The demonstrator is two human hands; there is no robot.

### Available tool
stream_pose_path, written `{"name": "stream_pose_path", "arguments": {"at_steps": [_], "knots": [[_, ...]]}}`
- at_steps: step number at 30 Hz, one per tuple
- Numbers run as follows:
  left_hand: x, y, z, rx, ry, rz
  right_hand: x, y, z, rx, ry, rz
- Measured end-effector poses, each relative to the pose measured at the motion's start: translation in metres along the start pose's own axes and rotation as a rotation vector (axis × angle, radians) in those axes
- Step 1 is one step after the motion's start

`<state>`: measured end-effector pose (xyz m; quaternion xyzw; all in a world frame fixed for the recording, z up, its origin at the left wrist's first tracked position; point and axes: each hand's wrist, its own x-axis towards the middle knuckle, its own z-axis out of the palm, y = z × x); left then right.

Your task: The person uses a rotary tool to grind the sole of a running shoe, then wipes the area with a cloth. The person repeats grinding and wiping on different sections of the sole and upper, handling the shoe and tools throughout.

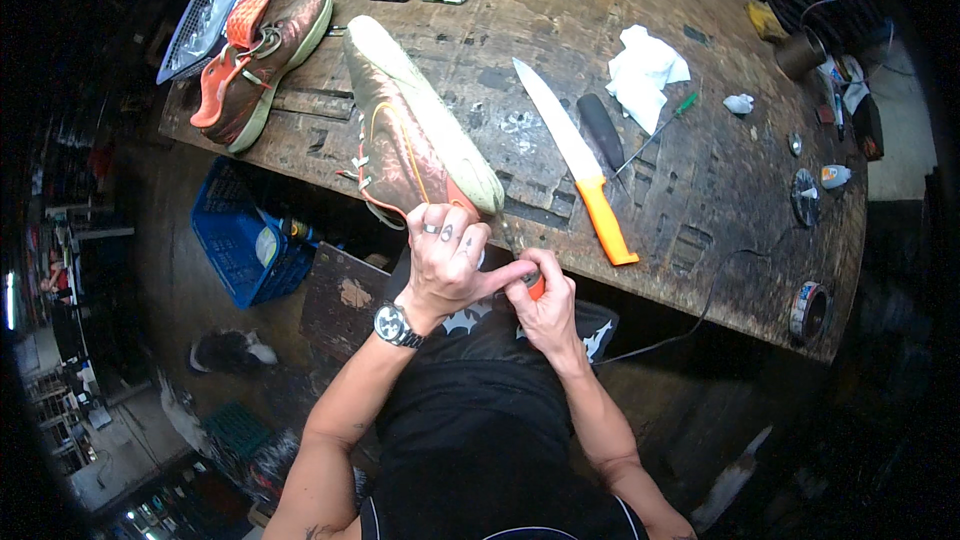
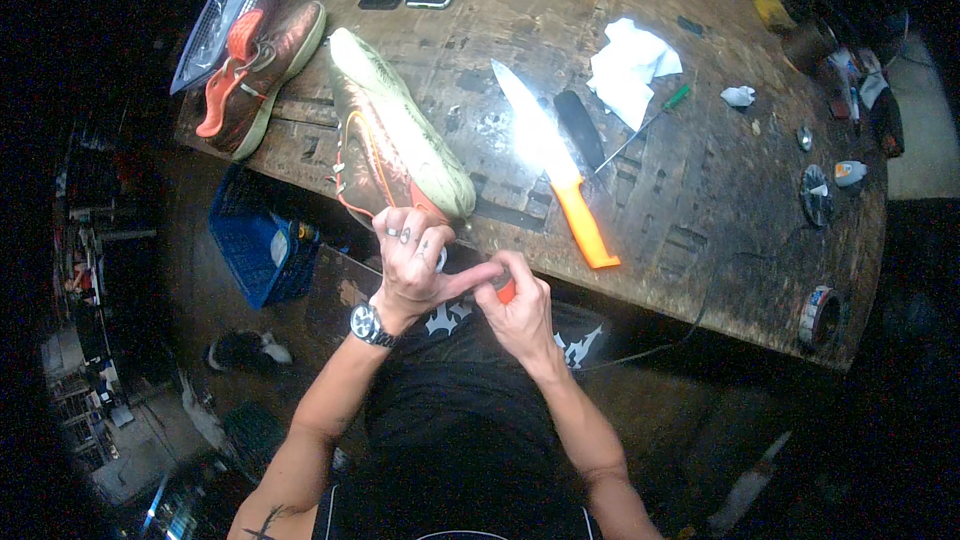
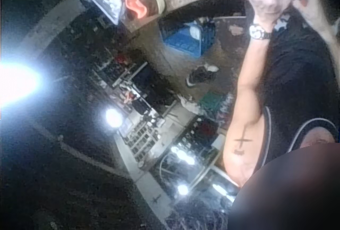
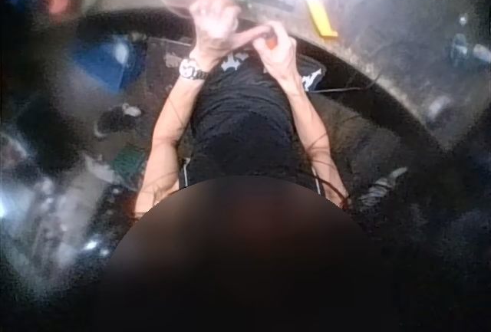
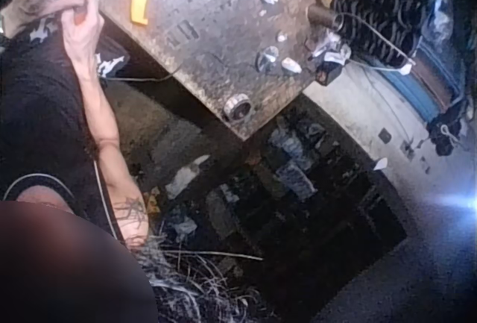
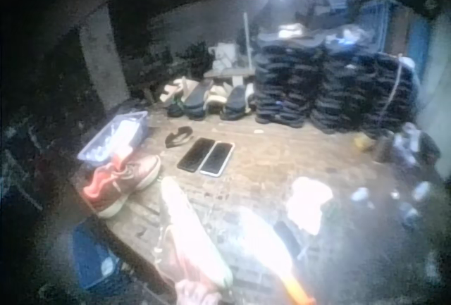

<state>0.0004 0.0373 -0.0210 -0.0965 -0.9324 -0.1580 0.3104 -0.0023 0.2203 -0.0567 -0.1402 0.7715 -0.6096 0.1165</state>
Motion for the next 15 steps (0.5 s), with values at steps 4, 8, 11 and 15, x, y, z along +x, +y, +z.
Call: {"name": "stream_pose_path", "arguments": {"at_steps": [4, 8, 11, 15], "knots": [[-0.001, 0.000, 0.001, 0.006, 0.004, 0.010, -0.007, 0.003, -0.006, -0.040, -0.006, 0.061], [-0.003, -0.001, 0.001, 0.006, 0.004, 0.020, -0.013, 0.005, -0.007, -0.045, -0.021, 0.051], [-0.003, -0.002, 0.002, 0.002, 0.014, 0.029, -0.013, 0.007, -0.002, -0.023, 0.010, 0.003], [-0.003, -0.002, 0.002, 0.000, 0.012, 0.034, -0.008, 0.009, 0.004, -0.013, 0.059, -0.031]]}}
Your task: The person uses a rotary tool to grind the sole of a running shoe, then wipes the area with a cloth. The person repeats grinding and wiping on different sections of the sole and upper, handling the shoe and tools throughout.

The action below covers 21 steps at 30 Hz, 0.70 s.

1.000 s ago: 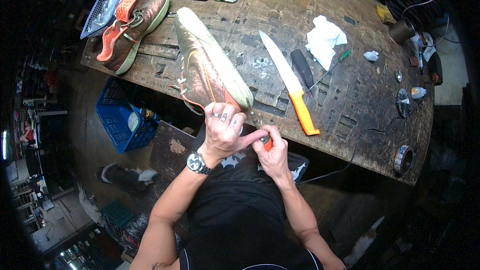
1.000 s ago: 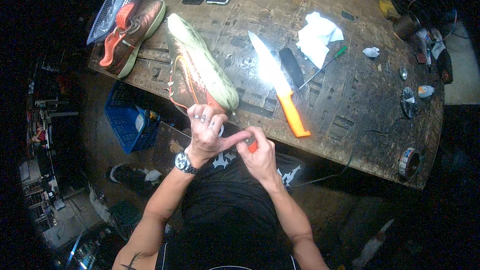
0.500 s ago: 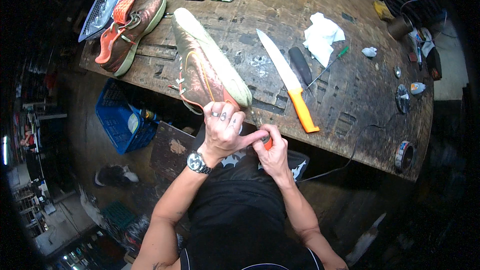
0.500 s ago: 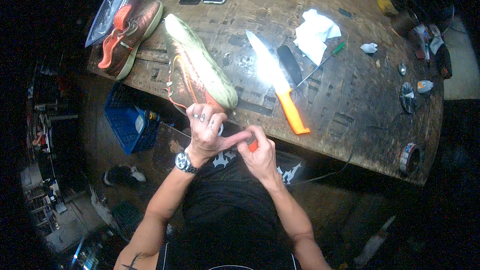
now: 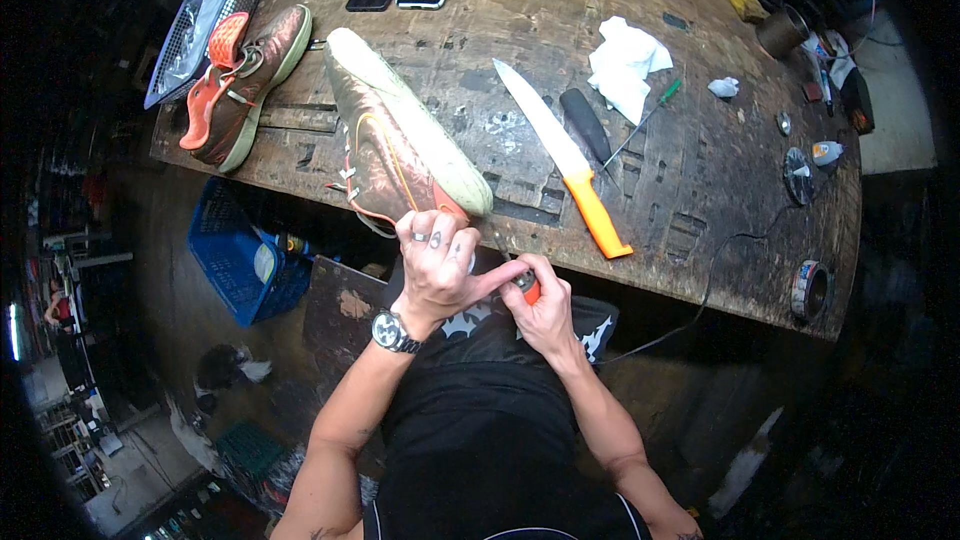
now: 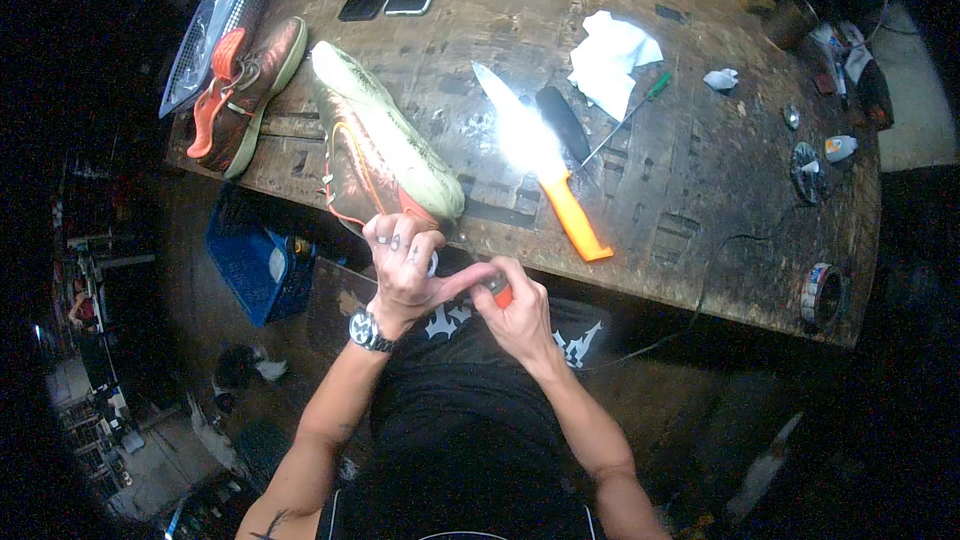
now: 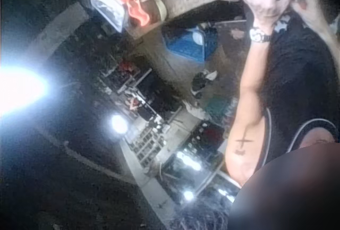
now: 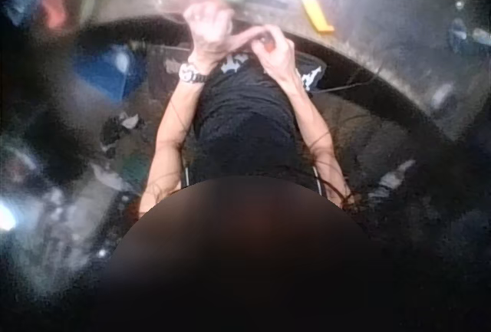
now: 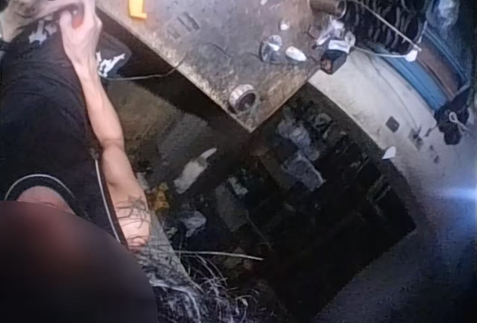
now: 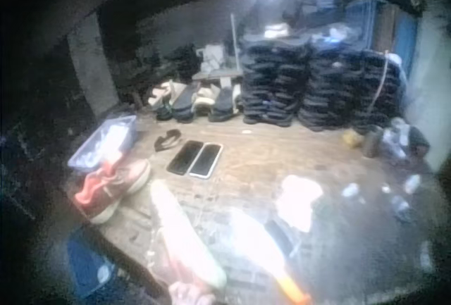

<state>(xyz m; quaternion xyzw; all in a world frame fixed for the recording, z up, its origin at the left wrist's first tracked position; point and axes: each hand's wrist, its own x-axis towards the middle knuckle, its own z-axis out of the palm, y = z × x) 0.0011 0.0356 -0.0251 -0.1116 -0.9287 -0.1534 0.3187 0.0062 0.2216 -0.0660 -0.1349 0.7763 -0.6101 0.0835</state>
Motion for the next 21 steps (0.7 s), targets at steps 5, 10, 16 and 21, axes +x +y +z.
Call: {"name": "stream_pose_path", "arguments": {"at_steps": [5, 10, 16, 21], "knots": [[0.0001, -0.0001, -0.0001, 0.002, -0.007, 0.001, 0.0042, -0.0005, 0.0001, -0.010, -0.017, 0.020], [0.0004, 0.0001, -0.0001, -0.009, 0.001, -0.006, 0.0032, -0.0015, -0.0008, -0.028, -0.011, 0.000], [0.0009, 0.0000, -0.0002, -0.008, 0.004, -0.009, 0.0033, 0.0020, 0.0004, -0.040, -0.016, 0.000], [0.0003, -0.0004, -0.0004, -0.006, -0.013, -0.008, 0.0024, 0.0044, 0.0012, -0.025, -0.015, 0.013]]}}
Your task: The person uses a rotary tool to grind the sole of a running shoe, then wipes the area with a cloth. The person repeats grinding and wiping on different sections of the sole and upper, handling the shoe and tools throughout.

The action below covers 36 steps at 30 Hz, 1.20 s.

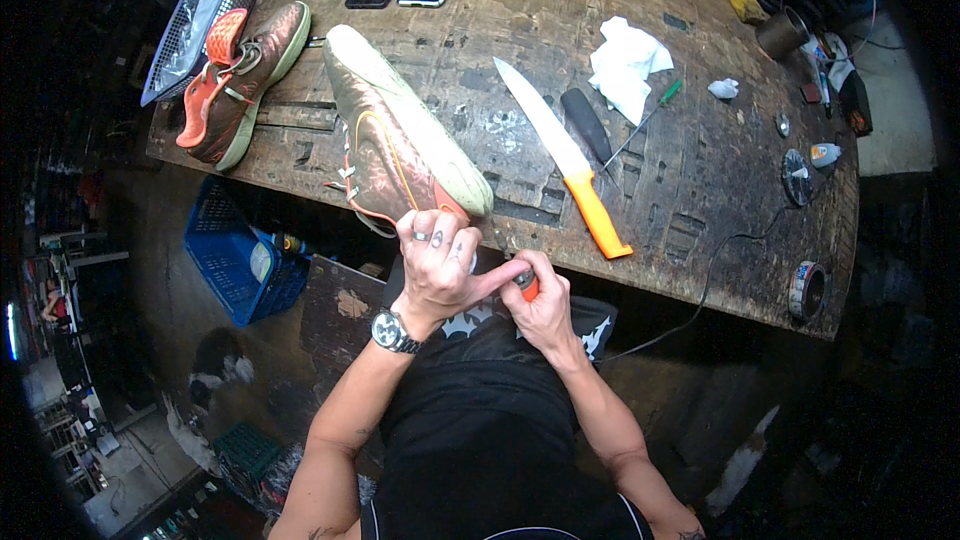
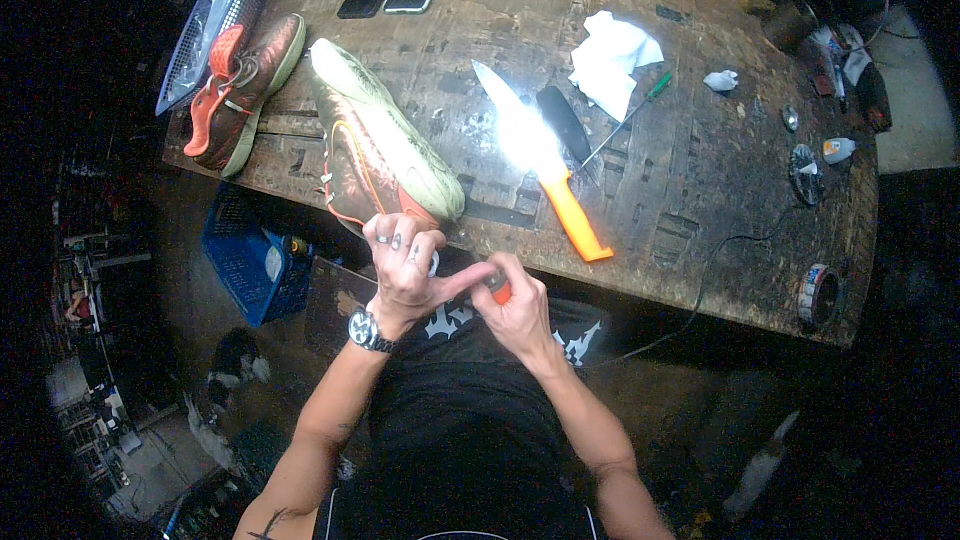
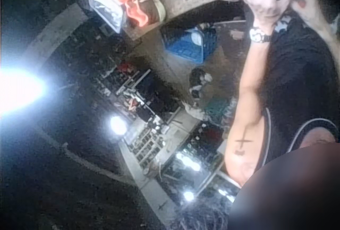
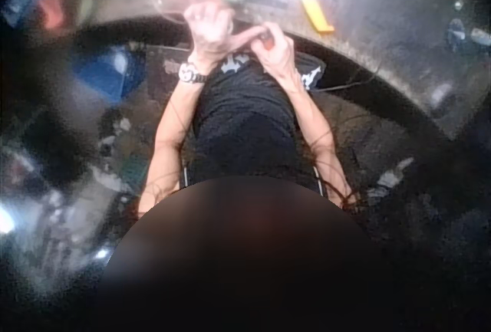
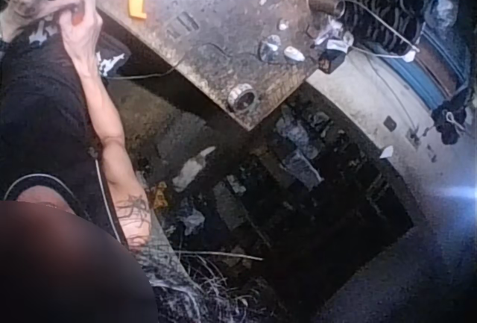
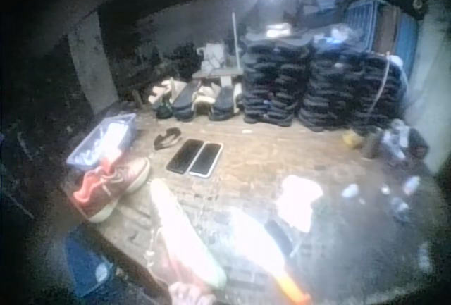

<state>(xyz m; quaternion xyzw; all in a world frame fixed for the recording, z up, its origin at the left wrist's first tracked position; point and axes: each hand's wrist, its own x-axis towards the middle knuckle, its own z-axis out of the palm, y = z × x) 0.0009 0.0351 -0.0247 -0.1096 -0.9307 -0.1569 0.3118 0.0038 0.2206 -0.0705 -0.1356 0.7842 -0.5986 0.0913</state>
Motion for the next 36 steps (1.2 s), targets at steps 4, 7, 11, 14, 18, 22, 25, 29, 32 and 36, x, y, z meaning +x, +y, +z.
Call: {"name": "stream_pose_path", "arguments": {"at_steps": [4, 7, 11, 14, 18, 22, 25, 29, 32, 36], "knots": [[-0.001, 0.000, 0.001, -0.011, 0.004, -0.013, -0.003, 0.000, 0.002, -0.019, -0.013, 0.010], [-0.001, 0.000, 0.001, -0.004, 0.004, -0.009, -0.003, 0.000, 0.009, -0.019, -0.007, -0.037], [-0.001, 0.000, 0.000, -0.007, 0.009, -0.010, -0.003, 0.001, 0.013, 0.022, 0.019, -0.059], [-0.001, 0.000, 0.000, -0.020, 0.013, -0.016, -0.003, 0.002, 0.010, 0.003, 0.041, -0.041], [-0.001, 0.000, 0.000, -0.033, 0.012, -0.021, -0.001, 0.004, 0.008, -0.004, 0.051, -0.059], [0.000, 0.001, 0.000, -0.031, 0.016, -0.027, -0.001, 0.006, 0.009, 0.002, 0.046, -0.026], [0.000, 0.001, 0.000, -0.034, 0.022, -0.019, -0.001, 0.006, 0.009, 0.001, 0.052, -0.042], [0.000, 0.000, 0.000, -0.026, 0.022, -0.019, -0.001, 0.006, 0.009, -0.007, 0.039, -0.039], [0.000, 0.000, 0.000, -0.024, 0.011, -0.023, 0.000, 0.006, 0.009, -0.015, 0.047, -0.050], [0.001, 0.000, -0.001, -0.022, 0.016, -0.015, 0.000, 0.006, 0.009, -0.018, 0.055, -0.053]]}}
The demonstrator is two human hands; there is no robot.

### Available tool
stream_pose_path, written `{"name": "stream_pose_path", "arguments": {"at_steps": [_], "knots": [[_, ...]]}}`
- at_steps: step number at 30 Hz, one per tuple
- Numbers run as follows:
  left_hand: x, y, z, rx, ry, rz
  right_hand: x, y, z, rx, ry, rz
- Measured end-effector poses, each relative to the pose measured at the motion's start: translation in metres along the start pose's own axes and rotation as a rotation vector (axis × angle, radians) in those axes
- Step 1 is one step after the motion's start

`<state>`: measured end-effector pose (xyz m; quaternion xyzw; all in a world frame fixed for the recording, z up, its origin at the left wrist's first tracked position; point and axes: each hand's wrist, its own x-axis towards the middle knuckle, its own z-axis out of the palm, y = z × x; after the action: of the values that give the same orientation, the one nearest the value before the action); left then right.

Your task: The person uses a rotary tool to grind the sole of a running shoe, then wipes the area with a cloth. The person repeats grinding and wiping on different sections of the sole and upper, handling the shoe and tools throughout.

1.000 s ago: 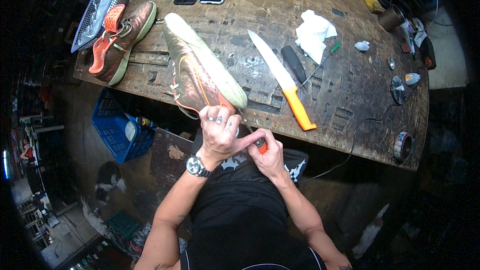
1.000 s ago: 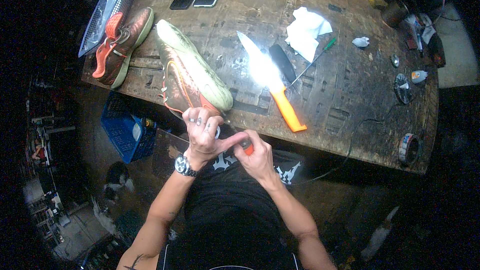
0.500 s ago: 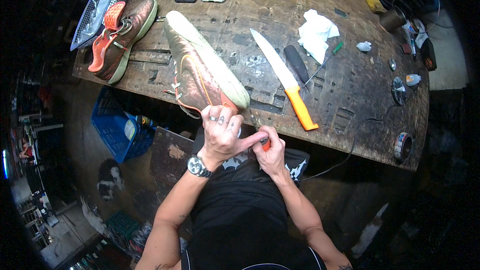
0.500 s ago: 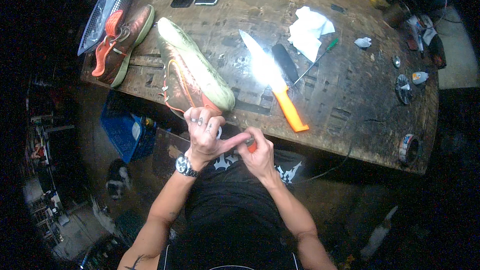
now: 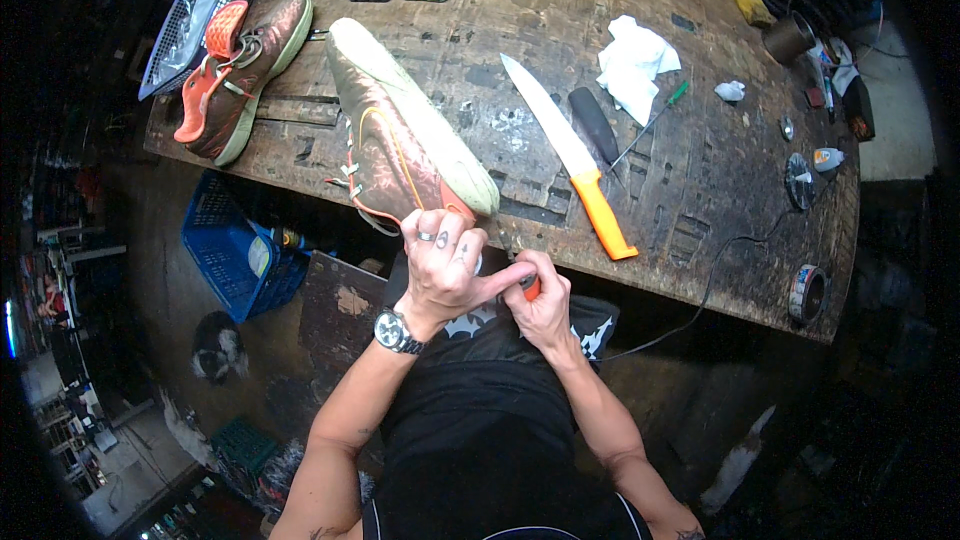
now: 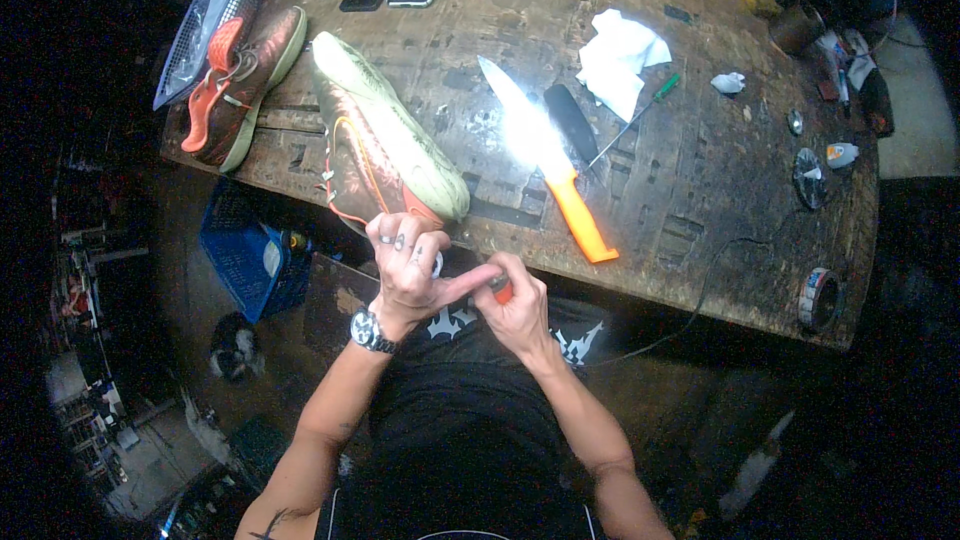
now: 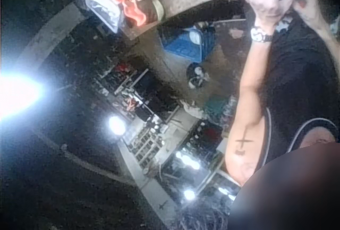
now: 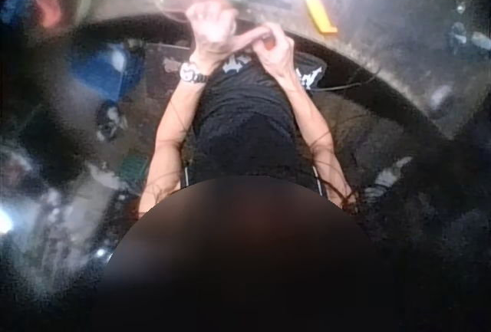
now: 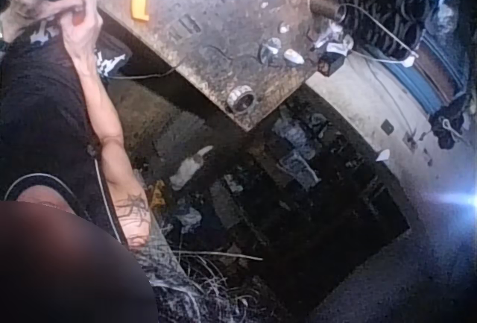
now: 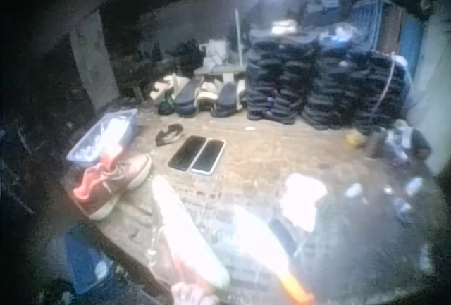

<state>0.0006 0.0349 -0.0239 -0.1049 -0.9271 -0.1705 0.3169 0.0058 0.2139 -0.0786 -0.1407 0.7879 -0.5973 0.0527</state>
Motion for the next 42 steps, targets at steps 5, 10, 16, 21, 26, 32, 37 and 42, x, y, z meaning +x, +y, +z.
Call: {"name": "stream_pose_path", "arguments": {"at_steps": [5, 10, 16, 21, 26, 32, 37, 42], "knots": [[0.0000, 0.0007, -0.0002, 0.001, -0.002, -0.004, 0.0003, 0.0013, -0.0003, -0.008, -0.017, -0.005], [-0.0012, 0.0008, 0.0006, -0.009, -0.008, -0.014, 0.0008, 0.0002, -0.0003, 0.003, -0.012, -0.004], [-0.0006, 0.0001, 0.0009, 0.002, -0.003, -0.003, 0.0007, -0.0016, -0.0004, 0.012, -0.017, 0.009], [-0.0008, 0.0002, 0.0008, -0.002, 0.001, -0.006, 0.0011, -0.0003, 0.0000, -0.016, -0.008, -0.012], [-0.0020, -0.0001, 0.0015, 0.003, 0.000, -0.003, 0.0016, -0.0009, -0.0003, 0.000, -0.009, -0.014], [-0.0017, -0.0006, 0.0014, -0.002, -0.003, -0.002, 0.0036, -0.0028, -0.0005, 0.002, -0.008, -0.011], [-0.0010, -0.0003, 0.0007, 0.006, -0.007, -0.003, 0.0041, -0.0030, -0.0017, -0.019, -0.022, -0.035], [-0.0001, 0.0002, 0.0002, 0.002, -0.008, -0.002, 0.0036, -0.0026, -0.0007, -0.004, -0.009, -0.009]]}}
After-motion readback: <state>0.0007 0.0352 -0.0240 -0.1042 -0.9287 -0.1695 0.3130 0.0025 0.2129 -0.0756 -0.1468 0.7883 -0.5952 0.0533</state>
